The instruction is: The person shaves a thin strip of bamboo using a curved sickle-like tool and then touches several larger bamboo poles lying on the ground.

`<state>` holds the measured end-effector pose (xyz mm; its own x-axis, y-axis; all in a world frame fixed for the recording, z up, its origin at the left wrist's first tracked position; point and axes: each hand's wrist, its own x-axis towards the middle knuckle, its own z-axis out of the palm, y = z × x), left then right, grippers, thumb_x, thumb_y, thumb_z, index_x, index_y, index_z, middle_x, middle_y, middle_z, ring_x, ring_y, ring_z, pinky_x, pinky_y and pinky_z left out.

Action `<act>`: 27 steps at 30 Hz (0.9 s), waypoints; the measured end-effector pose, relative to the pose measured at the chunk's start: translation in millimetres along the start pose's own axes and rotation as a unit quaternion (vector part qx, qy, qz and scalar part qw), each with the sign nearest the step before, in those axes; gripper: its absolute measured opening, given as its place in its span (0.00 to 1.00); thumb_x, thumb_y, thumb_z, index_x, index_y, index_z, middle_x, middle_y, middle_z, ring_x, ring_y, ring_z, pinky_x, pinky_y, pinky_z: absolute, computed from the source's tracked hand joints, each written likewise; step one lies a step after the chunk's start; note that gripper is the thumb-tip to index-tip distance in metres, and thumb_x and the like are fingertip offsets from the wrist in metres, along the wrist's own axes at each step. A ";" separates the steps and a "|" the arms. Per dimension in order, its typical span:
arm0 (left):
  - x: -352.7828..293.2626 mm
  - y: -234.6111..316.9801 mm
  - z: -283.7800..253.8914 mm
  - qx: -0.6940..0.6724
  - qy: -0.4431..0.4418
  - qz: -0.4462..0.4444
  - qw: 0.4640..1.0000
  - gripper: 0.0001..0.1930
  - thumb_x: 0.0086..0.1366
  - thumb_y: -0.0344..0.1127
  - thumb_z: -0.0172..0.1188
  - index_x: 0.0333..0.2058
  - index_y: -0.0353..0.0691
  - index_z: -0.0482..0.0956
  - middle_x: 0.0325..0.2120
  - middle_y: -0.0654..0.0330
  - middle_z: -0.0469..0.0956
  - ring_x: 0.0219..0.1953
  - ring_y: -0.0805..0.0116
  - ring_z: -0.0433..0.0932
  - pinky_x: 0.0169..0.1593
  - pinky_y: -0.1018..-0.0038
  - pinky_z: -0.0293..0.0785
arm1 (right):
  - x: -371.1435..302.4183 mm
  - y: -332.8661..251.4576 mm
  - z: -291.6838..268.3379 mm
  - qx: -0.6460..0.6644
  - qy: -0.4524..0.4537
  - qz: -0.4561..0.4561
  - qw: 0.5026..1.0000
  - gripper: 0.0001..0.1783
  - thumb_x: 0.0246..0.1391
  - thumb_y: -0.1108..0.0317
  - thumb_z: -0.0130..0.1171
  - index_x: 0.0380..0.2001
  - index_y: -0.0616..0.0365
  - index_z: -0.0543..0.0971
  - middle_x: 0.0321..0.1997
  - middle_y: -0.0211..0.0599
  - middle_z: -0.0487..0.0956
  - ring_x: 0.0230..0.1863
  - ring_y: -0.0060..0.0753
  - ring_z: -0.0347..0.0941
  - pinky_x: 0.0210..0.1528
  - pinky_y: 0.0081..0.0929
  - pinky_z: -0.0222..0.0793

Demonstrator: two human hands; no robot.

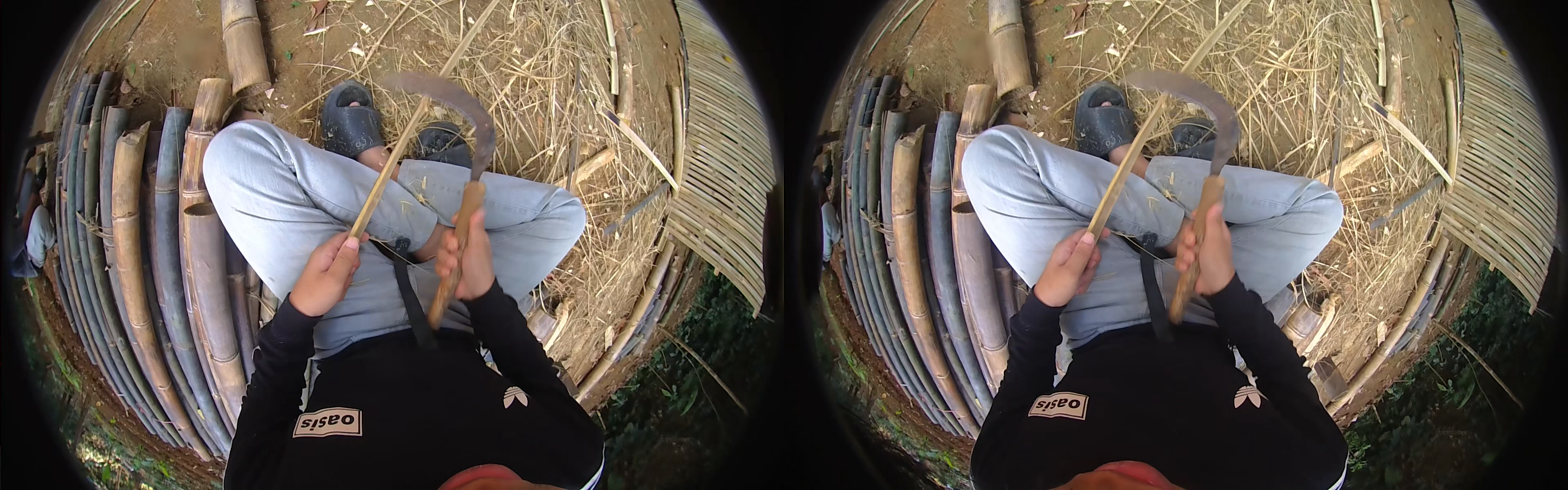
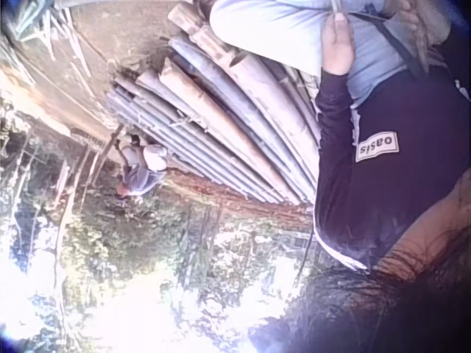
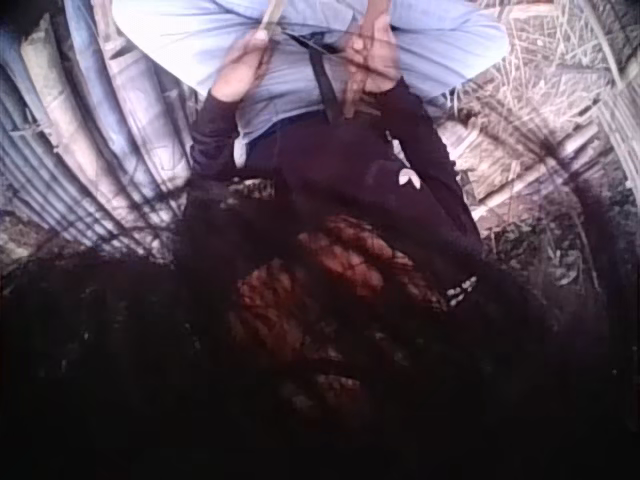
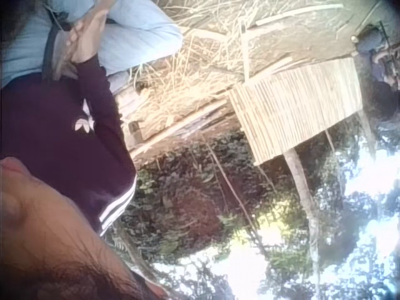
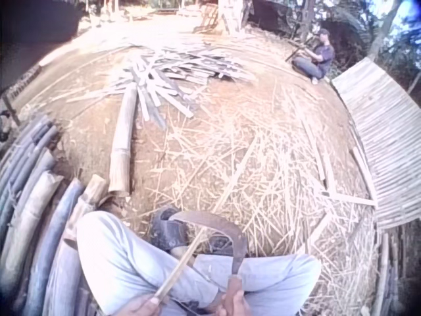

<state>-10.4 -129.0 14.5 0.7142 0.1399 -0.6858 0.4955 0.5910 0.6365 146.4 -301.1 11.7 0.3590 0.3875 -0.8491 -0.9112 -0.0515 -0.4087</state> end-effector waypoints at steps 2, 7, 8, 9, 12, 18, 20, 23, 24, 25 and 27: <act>-1.0 -0.6 -0.9 -0.011 0.006 -0.026 1.000 0.20 0.73 0.48 0.43 0.50 0.36 0.69 0.21 0.71 0.63 0.15 0.85 0.57 0.16 0.85 0.53 | -1.4 -2.0 5.0 0.041 0.007 -0.068 0.997 0.29 0.59 0.31 0.34 0.40 0.46 0.61 0.18 0.25 0.61 0.11 0.19 0.54 0.13 0.22 0.57; -1.4 -3.0 -3.9 -0.031 0.001 -0.031 0.999 0.20 0.73 0.47 0.43 0.50 0.36 0.69 0.20 0.72 0.62 0.15 0.86 0.56 0.17 0.85 0.54 | -0.1 -3.3 7.6 -0.068 0.012 0.021 0.997 0.28 0.60 0.32 0.35 0.40 0.48 0.61 0.19 0.24 0.60 0.12 0.17 0.54 0.15 0.19 0.56; 1.0 -6.0 -1.4 -0.007 0.015 0.010 1.000 0.18 0.72 0.45 0.45 0.48 0.34 0.72 0.20 0.72 0.63 0.18 0.84 0.59 0.21 0.84 0.57 | 3.5 -4.5 5.2 -0.033 0.005 -0.043 0.999 0.29 0.60 0.32 0.36 0.40 0.48 0.61 0.19 0.25 0.60 0.12 0.17 0.54 0.14 0.19 0.56; 1.1 -9.8 1.7 0.031 0.036 0.011 0.999 0.18 0.72 0.44 0.46 0.46 0.33 0.73 0.20 0.71 0.64 0.19 0.83 0.61 0.22 0.83 0.59 | 4.0 -3.6 2.7 -0.004 -0.003 -0.103 0.995 0.29 0.60 0.33 0.36 0.40 0.48 0.62 0.19 0.25 0.60 0.11 0.17 0.54 0.14 0.19 0.56; 5.0 -17.6 8.9 0.168 0.115 0.122 0.971 0.16 0.69 0.39 0.52 0.42 0.29 0.75 0.20 0.67 0.70 0.22 0.80 0.66 0.26 0.79 0.64 | 8.8 -6.1 -9.5 -0.082 0.044 -0.030 0.995 0.29 0.60 0.33 0.37 0.40 0.48 0.62 0.19 0.24 0.61 0.12 0.16 0.55 0.14 0.19 0.57; 4.6 -22.0 16.4 0.207 0.134 0.126 0.961 0.16 0.66 0.39 0.55 0.43 0.29 0.75 0.17 0.61 0.72 0.20 0.77 0.68 0.27 0.77 0.66 | 15.7 -15.1 -36.1 -0.107 0.021 -0.017 0.994 0.29 0.60 0.32 0.37 0.41 0.47 0.62 0.19 0.24 0.60 0.12 0.16 0.54 0.12 0.19 0.56; 4.9 -20.6 16.6 0.217 0.143 0.140 0.955 0.16 0.65 0.38 0.56 0.43 0.29 0.75 0.17 0.59 0.72 0.20 0.76 0.68 0.27 0.76 0.66 | 17.9 -15.2 -39.3 -0.118 0.029 -0.041 0.992 0.29 0.60 0.32 0.37 0.40 0.47 0.62 0.19 0.23 0.60 0.12 0.16 0.54 0.12 0.19 0.56; 8.6 -19.7 16.5 0.188 0.142 0.134 0.963 0.16 0.65 0.38 0.57 0.44 0.29 0.75 0.17 0.60 0.71 0.21 0.78 0.67 0.27 0.77 0.66 | 20.3 -13.0 -38.5 -0.060 0.032 -0.051 0.996 0.29 0.59 0.31 0.37 0.40 0.47 0.62 0.19 0.23 0.60 0.12 0.16 0.53 0.13 0.19 0.56; 9.0 -20.2 16.7 0.186 0.137 0.127 0.965 0.16 0.65 0.38 0.56 0.44 0.29 0.75 0.17 0.61 0.71 0.22 0.78 0.66 0.27 0.77 0.65 | 20.0 -11.2 -37.3 -0.066 0.036 -0.048 0.996 0.29 0.59 0.31 0.37 0.40 0.46 0.62 0.19 0.23 0.60 0.12 0.16 0.53 0.13 0.19 0.55; 9.9 -20.4 16.4 0.185 0.135 0.127 0.965 0.16 0.66 0.38 0.56 0.44 0.29 0.75 0.18 0.62 0.71 0.22 0.79 0.66 0.28 0.77 0.65 | 20.8 -11.5 -36.3 -0.076 -0.004 -0.053 0.996 0.29 0.59 0.31 0.37 0.40 0.46 0.62 0.19 0.23 0.59 0.12 0.16 0.53 0.13 0.18 0.55; 10.2 -20.1 15.7 0.174 0.132 0.139 0.966 0.16 0.66 0.38 0.55 0.45 0.29 0.75 0.19 0.64 0.70 0.23 0.79 0.65 0.28 0.78 0.65 | 20.6 -11.9 -33.5 -0.085 0.013 -0.031 0.996 0.28 0.59 0.31 0.37 0.39 0.45 0.62 0.19 0.22 0.59 0.12 0.16 0.53 0.13 0.18 0.55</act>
<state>-5.3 -151.9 0.1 0.7154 0.4804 -0.5074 0.4706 0.2055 0.8581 171.4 -323.3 -12.1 0.4211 0.3718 -0.8273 -0.8401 -0.1839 -0.5103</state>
